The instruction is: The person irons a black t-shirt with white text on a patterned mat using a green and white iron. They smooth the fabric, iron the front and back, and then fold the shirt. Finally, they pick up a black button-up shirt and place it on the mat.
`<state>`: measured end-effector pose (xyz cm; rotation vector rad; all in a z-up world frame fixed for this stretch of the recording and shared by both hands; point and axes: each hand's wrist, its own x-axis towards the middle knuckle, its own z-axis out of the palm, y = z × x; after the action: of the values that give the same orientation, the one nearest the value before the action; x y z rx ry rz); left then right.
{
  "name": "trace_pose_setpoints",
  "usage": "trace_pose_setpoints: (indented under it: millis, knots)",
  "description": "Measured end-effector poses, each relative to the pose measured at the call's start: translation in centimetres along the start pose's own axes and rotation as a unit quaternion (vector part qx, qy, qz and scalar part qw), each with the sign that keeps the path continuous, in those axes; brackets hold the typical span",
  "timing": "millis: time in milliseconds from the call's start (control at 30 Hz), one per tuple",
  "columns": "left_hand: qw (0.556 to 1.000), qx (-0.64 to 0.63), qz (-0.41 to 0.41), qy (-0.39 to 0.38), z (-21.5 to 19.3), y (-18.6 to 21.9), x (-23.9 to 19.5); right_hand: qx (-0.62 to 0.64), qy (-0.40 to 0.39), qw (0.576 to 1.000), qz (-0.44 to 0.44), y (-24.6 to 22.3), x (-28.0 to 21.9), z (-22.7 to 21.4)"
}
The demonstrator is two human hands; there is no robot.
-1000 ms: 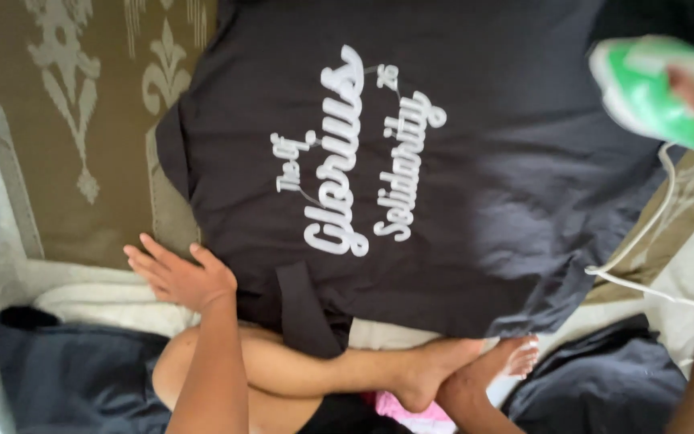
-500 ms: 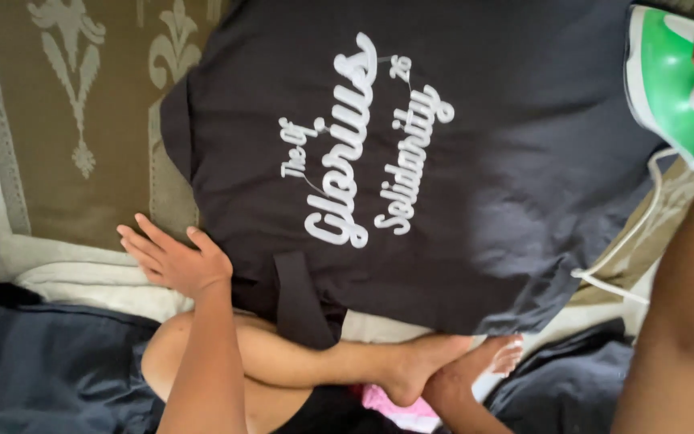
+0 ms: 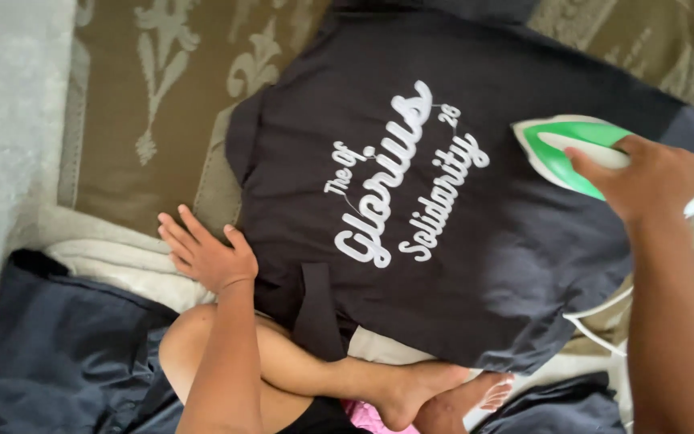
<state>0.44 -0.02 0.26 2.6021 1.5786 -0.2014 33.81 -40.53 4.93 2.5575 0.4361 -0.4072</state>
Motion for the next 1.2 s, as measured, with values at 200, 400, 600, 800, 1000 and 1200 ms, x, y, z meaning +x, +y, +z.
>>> trace_pose_setpoints:
  millis: [200,400,600,800,1000,1200]
  knots:
    - [1.000,0.007,-0.007,0.009,0.4,-0.5,0.0,0.094,0.167,0.979,-0.075,-9.2,3.3,-4.9]
    - [1.000,0.001,-0.014,-0.007,0.0,-0.4,0.3,0.177,0.107,0.973,-0.102,-19.8,6.0,-13.7]
    - [1.000,0.014,-0.013,-0.016,-0.2,-0.2,0.3,0.124,0.121,0.962,-0.211,-22.9,7.4,-15.4]
    - [1.000,0.000,0.011,0.019,0.3,-0.3,0.1,0.208,0.040,0.970,-0.117,-23.1,7.8,-17.1]
    - [1.000,-0.008,0.007,0.000,-0.1,-0.3,0.0,0.252,-0.008,0.964,-0.080,-19.5,7.8,-16.4]
    - [1.000,-0.003,0.008,0.005,-0.5,0.0,0.1,0.236,-0.033,0.970,-0.040,-15.5,6.4,-14.9]
